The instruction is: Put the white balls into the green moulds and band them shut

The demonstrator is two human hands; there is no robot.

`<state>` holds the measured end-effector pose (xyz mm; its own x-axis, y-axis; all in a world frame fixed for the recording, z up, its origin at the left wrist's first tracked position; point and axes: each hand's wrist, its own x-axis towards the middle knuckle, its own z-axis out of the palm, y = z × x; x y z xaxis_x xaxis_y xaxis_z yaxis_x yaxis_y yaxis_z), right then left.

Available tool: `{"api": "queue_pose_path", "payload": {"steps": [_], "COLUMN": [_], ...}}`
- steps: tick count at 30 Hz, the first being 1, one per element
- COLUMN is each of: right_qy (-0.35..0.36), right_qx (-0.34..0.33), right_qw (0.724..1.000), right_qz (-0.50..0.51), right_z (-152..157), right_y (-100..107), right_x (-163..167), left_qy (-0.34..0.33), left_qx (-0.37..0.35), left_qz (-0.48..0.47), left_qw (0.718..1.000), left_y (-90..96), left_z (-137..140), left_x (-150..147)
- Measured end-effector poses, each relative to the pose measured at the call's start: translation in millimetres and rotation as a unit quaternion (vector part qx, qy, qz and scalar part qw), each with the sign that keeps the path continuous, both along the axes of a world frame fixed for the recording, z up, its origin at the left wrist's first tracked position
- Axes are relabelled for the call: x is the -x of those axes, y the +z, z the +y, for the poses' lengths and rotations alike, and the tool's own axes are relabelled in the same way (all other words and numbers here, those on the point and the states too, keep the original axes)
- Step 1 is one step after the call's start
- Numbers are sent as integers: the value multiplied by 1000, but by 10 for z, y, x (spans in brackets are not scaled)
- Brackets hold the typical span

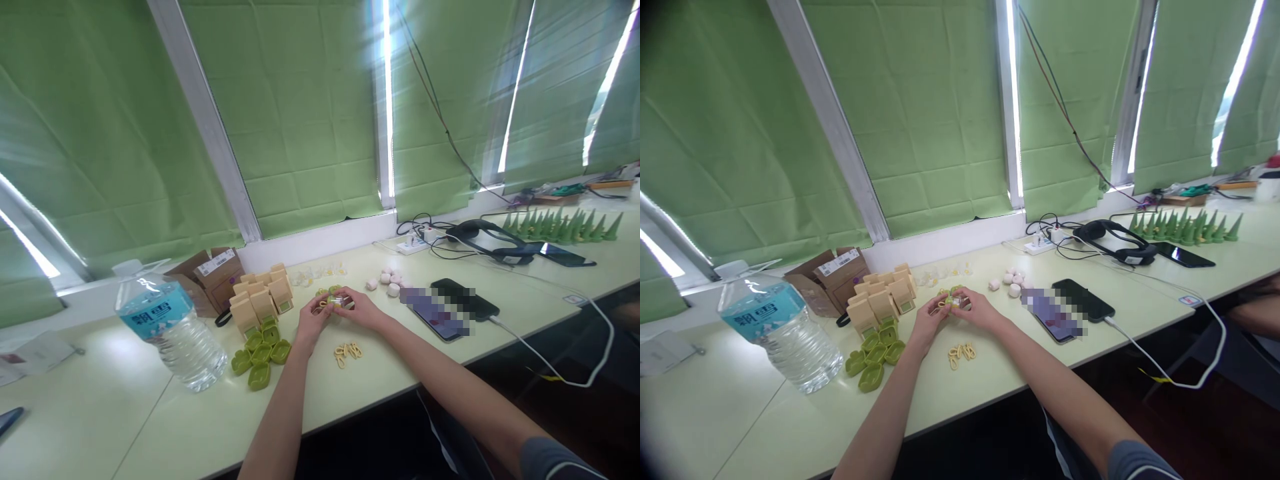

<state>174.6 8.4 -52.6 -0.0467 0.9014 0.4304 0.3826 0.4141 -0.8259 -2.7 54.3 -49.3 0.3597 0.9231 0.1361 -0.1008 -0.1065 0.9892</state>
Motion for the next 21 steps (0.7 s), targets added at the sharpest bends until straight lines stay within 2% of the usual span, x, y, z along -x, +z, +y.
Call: {"api": "queue_pose_path", "payload": {"steps": [11,21], "right_qy": [28,-14], "right_qx": [-14,-18], "right_qw": [998,998], "right_qz": [-50,-53], "right_z": [11,-27], "right_y": [-12,44], "right_x": [15,36], "left_qy": [-22,2], "left_qx": [11,7], "left_qz": [-6,-17], "left_qw": [1000,1000], "left_y": [15,-66], "left_z": [-25,66], "left_x": [-16,-35]}}
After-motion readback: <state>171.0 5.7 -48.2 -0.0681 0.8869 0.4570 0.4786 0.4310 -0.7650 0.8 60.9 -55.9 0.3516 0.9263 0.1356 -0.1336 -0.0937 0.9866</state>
